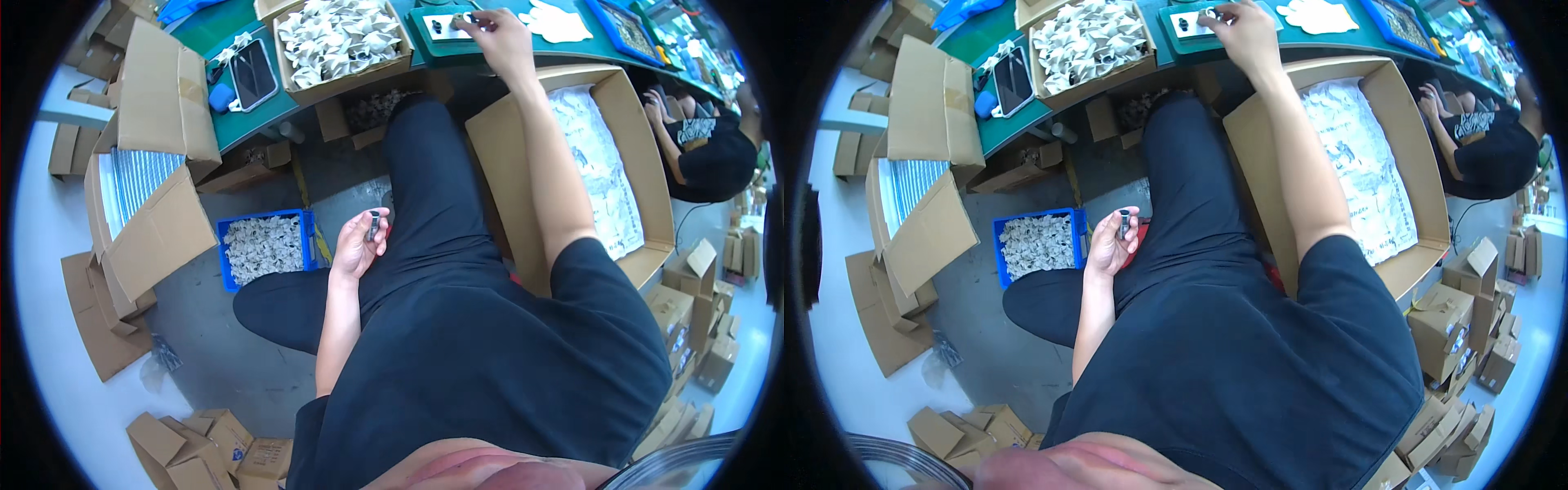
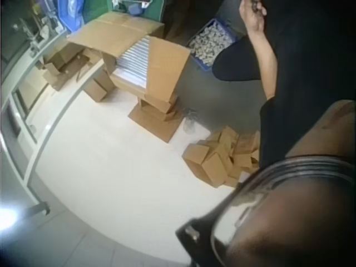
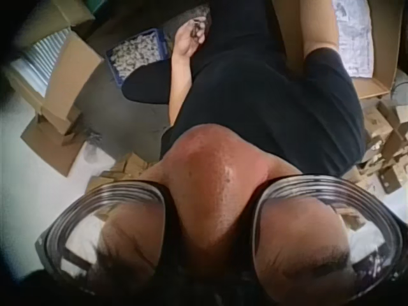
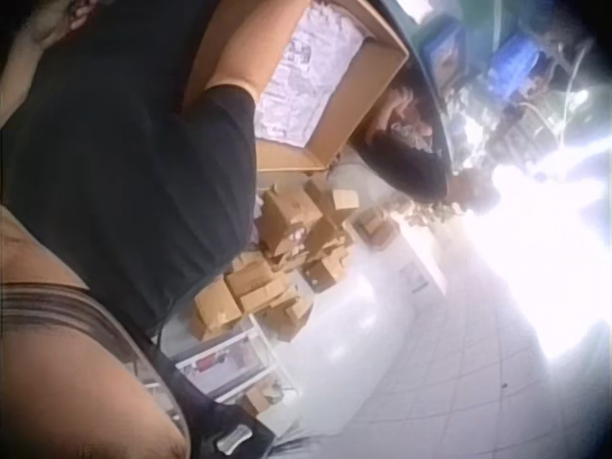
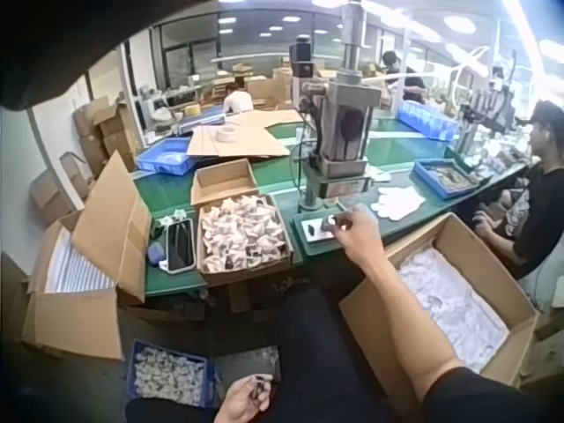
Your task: Assemble small electronic or mechanical parts using a manual benchtop press and sorting components into boxes.
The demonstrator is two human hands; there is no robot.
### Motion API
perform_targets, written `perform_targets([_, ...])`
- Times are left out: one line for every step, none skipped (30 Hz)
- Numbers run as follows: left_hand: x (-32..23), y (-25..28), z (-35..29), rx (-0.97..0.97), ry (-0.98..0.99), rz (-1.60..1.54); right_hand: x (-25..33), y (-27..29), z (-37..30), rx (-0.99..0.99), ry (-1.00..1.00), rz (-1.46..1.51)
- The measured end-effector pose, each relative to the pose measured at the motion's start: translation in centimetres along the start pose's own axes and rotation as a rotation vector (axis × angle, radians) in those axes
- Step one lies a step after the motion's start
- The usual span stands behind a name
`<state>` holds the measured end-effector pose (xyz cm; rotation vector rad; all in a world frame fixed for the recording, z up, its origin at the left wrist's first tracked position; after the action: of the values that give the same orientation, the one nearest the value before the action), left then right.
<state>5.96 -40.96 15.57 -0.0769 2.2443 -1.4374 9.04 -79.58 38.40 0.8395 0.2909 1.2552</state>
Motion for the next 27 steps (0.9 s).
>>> perform_targets([0.3, 0.6, 0.3, -0.026, 0.016, 0.004, -3.1, -2.1, 1.0, 0.147, -0.112, 0.012])
perform_targets([0.5, 1.2, 0.2, -0.032, 0.029, 0.007, -5.0, -4.1, 0.6, 0.303, -0.220, 0.038])
perform_targets([0.5, 2.1, -0.3, -0.068, 0.020, 0.006, -4.7, -4.2, 0.5, 0.313, -0.231, 0.040])
perform_targets([0.9, 2.5, -0.3, -0.089, 0.034, 0.006, -4.4, -2.9, 1.1, 0.328, -0.248, 0.066])
perform_targets([1.5, 3.3, -1.0, -0.128, 0.031, -0.001, -3.1, -2.2, 1.7, 0.357, -0.252, 0.110])
perform_targets([2.2, 4.0, -1.6, -0.142, 0.048, -0.007, -2.2, -1.6, 2.0, 0.385, -0.259, 0.153])
perform_targets([2.6, 4.7, -2.0, -0.163, 0.060, -0.011, -1.4, -1.2, 2.0, 0.401, -0.270, 0.153])
perform_targets([2.6, 5.3, -2.0, -0.180, 0.069, -0.009, -0.8, -1.1, 2.0, 0.450, -0.291, 0.131])
perform_targets([2.9, 5.9, -1.9, -0.196, 0.078, -0.006, -0.3, -1.0, 2.1, 0.498, -0.312, 0.108])
perform_targets([3.1, 6.0, -1.5, -0.198, 0.091, -0.002, -0.3, -0.8, 2.5, 0.540, -0.337, 0.080])
perform_targets([3.6, 6.2, -1.1, -0.209, 0.119, 0.010, -0.6, -0.4, 3.1, 0.541, -0.352, 0.077])
perform_targets([4.0, 6.3, -0.8, -0.220, 0.150, 0.024, -0.8, -0.5, 3.5, 0.597, -0.339, 0.120])
perform_targets([4.5, 6.4, -0.5, -0.233, 0.182, 0.038, -1.0, -0.5, 3.7, 0.653, -0.329, 0.164])
perform_targets([4.7, 6.4, 0.1, -0.234, 0.208, 0.046, -1.4, -0.3, 3.9, 0.706, -0.325, 0.204])
perform_targets([4.7, 6.5, 1.0, -0.218, 0.206, 0.066, -1.8, -0.5, 4.9, 0.706, -0.362, 0.192])
perform_targets([4.7, 6.5, 2.2, -0.198, 0.209, 0.086, -1.5, -1.7, 6.5, 0.769, -0.342, 0.029])
perform_targets([5.3, 7.1, 2.0, -0.193, 0.215, 0.093, -1.2, -3.5, 6.9, 0.855, -0.317, -0.130])
perform_targets([5.2, 7.9, 2.3, -0.237, 0.203, 0.077, -1.8, -4.0, 6.0, 0.939, -0.280, -0.292])
perform_targets([4.9, 8.9, 2.3, -0.280, 0.192, 0.062, -3.4, -3.7, 3.9, 0.961, -0.313, -0.307])
perform_targets([4.7, 9.5, 2.3, -0.296, 0.180, 0.055, -2.7, -2.8, 3.3, 0.763, -0.073, -0.232])
perform_targets([4.4, 10.1, 2.2, -0.312, 0.167, 0.047, -1.8, -1.2, 2.5, 0.561, 0.166, -0.157])
perform_targets([4.1, 11.8, 2.5, -0.368, 0.161, 0.061, -4.7, 1.3, 2.0, 0.535, 0.067, -0.124])
perform_targets([3.8, 13.8, 2.3, -0.424, 0.153, 0.075, -8.3, 5.0, 1.0, 0.506, -0.027, -0.092])
perform_targets([3.2, 15.9, 1.9, -0.511, 0.138, 0.105, -13.0, 8.4, -1.7, 0.524, -0.078, -0.164])
perform_targets([2.7, 16.8, 1.9, -0.593, 0.122, 0.137, -15.1, 13.0, -5.2, 0.362, 0.017, -0.139])
perform_targets([3.0, 17.3, 2.8, -0.570, 0.148, 0.130, -22.1, 14.7, -10.3, 0.701, -0.380, -0.142])
perform_targets([1.6, 17.5, 1.6, -0.587, 0.087, 0.118, -21.6, 15.8, -14.0, 0.714, -0.355, -0.141])
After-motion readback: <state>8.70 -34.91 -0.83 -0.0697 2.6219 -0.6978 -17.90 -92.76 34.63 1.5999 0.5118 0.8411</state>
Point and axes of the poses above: each hand's wrist, its own z-axis towards the middle knuckle, its own y-axis out of the back of the hand, x = y × z, the point moved 7 cm from there along z, towards the middle knuckle, and after that the axes turned 13 degrees about -z, right-handed, at the moved point
